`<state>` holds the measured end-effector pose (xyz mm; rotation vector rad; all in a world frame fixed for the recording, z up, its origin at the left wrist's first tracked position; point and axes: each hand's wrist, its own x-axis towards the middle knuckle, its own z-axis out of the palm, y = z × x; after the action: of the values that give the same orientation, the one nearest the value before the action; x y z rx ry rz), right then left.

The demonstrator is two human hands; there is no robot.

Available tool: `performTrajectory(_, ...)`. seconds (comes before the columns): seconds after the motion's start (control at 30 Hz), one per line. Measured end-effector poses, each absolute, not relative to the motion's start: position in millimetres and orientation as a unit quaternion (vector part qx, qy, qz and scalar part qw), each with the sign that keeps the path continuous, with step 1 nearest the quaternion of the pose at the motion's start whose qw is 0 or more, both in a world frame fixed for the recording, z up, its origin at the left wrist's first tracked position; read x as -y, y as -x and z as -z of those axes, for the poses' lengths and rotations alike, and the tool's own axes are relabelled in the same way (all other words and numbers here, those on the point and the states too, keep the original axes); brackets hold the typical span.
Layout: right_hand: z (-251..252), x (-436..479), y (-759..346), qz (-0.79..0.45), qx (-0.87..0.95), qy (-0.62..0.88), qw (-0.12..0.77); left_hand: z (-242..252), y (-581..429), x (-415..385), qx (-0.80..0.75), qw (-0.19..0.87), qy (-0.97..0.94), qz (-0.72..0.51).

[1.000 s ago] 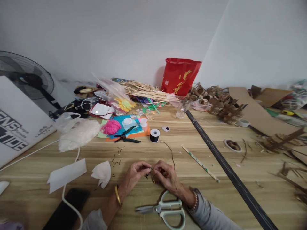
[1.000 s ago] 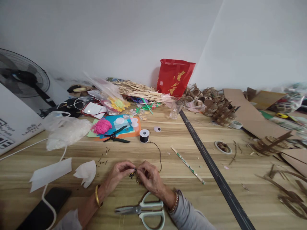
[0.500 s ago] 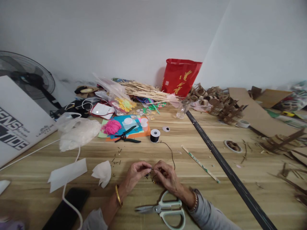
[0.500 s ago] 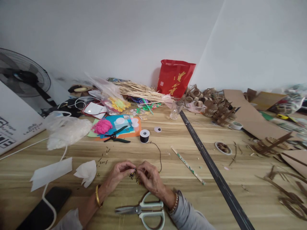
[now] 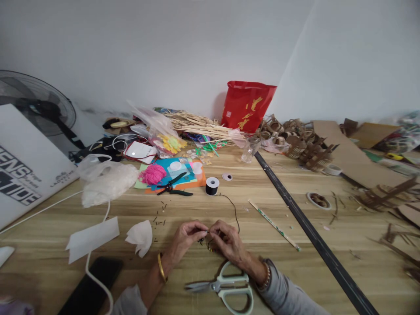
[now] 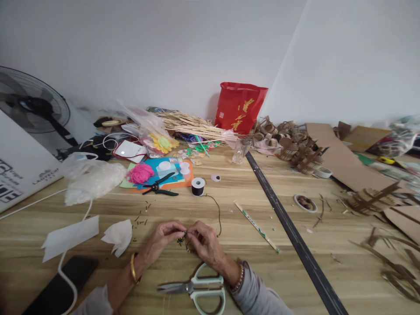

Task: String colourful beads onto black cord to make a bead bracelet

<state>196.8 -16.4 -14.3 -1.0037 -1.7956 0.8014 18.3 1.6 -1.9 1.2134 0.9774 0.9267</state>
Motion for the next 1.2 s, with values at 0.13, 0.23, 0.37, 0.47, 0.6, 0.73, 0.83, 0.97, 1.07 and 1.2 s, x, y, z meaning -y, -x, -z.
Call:
performTrajectory(0.13, 13, 17, -196, -0.336, 0.724, 0.403, 0.449, 2, -18, -2, -0.422, 0.624, -0.522, -0.401)
performTrajectory(0.23, 14, 17, -196, -0.339, 0.724, 0.401, 0.447, 4, -18, -2, -0.425, 0.628, -0.518, -0.395)
performTrajectory(0.37, 17, 16, -197, -0.346, 0.723, 0.401, 0.443, 4, -19, -2, -0.434, 0.625, -0.514, -0.396)
performTrajectory(0.47, 16, 16, -197, -0.351, 0.721, 0.402, 0.442, 2, -19, -2, -0.44, 0.621, -0.511, -0.4)
performTrajectory(0.6, 15, 16, -197, -0.358, 0.717, 0.404, 0.441, 2, -20, -2, -0.439, 0.621, -0.509, -0.403)
performTrajectory(0.73, 17, 16, -197, -0.361, 0.715, 0.404, 0.442, 5, -19, -3, -0.432, 0.62, -0.515, -0.405)
performTrajectory(0.83, 18, 16, -196, -0.357, 0.712, 0.407, 0.448, 7, -19, -2, -0.433, 0.612, -0.525, -0.404)
performTrajectory(0.97, 17, 17, -196, -0.35, 0.715, 0.406, 0.449, 11, -20, -2, -0.432, 0.594, -0.551, -0.397)
performTrajectory(1.07, 17, 18, -196, -0.33, 0.733, 0.394, 0.446, 12, -20, -1, -0.431, 0.581, -0.568, -0.393)
performTrajectory(1.2, 18, 19, -197, -0.304, 0.753, 0.375, 0.447, 12, -21, -1, -0.439, 0.561, -0.589, -0.383)
